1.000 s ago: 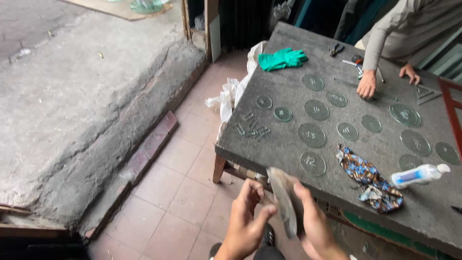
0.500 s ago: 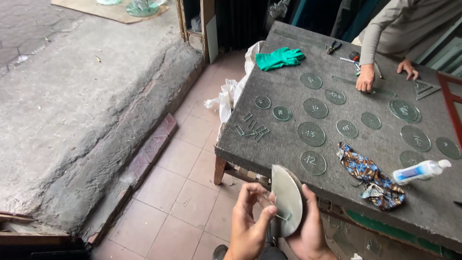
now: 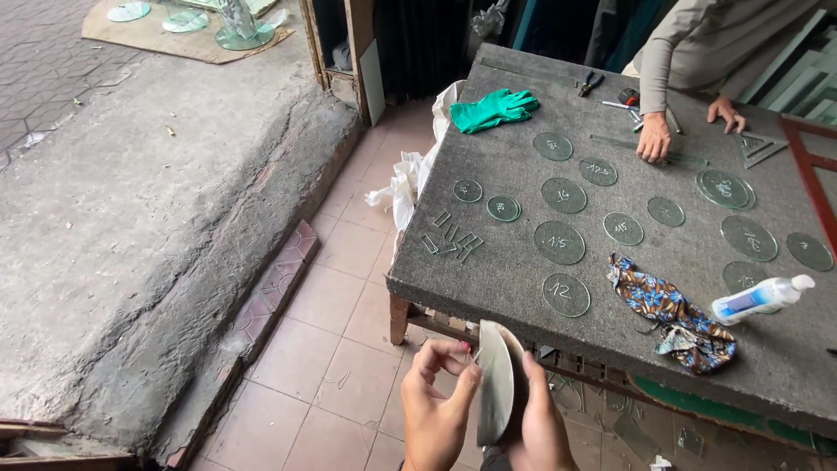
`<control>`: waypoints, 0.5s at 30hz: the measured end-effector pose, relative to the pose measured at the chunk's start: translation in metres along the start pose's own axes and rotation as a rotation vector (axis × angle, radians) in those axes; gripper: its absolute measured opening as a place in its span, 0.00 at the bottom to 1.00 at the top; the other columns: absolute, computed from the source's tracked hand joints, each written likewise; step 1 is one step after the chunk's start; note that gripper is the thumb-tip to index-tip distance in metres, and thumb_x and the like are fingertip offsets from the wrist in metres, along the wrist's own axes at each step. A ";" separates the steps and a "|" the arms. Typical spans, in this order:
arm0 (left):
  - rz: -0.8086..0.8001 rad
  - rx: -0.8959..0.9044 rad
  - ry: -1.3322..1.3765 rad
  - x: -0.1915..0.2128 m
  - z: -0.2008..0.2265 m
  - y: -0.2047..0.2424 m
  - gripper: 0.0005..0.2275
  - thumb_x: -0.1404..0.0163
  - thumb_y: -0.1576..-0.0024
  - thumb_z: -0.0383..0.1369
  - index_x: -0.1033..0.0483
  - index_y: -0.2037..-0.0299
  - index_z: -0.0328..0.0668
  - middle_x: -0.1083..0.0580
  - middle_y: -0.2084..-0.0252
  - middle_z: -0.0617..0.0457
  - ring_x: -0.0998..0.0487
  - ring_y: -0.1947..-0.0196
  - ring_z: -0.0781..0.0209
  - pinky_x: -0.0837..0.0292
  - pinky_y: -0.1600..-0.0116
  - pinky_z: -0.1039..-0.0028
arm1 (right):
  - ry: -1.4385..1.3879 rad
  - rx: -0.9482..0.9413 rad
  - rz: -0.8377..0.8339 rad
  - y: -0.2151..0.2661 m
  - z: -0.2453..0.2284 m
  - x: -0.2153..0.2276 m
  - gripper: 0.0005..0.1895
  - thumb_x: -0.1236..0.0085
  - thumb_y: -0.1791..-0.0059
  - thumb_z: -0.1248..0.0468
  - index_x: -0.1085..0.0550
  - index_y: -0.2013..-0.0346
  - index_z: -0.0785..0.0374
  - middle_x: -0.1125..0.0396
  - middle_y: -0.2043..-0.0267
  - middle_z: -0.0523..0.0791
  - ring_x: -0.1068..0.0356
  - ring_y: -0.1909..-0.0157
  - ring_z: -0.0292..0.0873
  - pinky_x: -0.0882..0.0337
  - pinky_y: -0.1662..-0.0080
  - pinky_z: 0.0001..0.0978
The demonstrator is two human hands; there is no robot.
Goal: Cleaning circular glass pieces with a cloth and organizing them on a marked workbench.
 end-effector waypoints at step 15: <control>-0.141 0.253 0.168 -0.008 -0.033 0.002 0.08 0.33 0.44 0.26 0.08 0.56 0.31 0.18 0.75 0.53 0.20 0.73 0.69 0.21 0.62 0.77 | 0.931 1.356 -0.215 0.005 -0.030 0.034 0.32 0.58 0.41 0.47 0.27 0.30 0.65 0.27 0.38 0.50 0.27 0.34 0.48 0.31 0.33 0.40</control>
Point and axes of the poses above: each hand's wrist, its own y-axis away from the middle knuckle, its own x-axis out of the back of the hand, z = x × y, the point moved 10 cm from there along -y, towards the middle knuckle
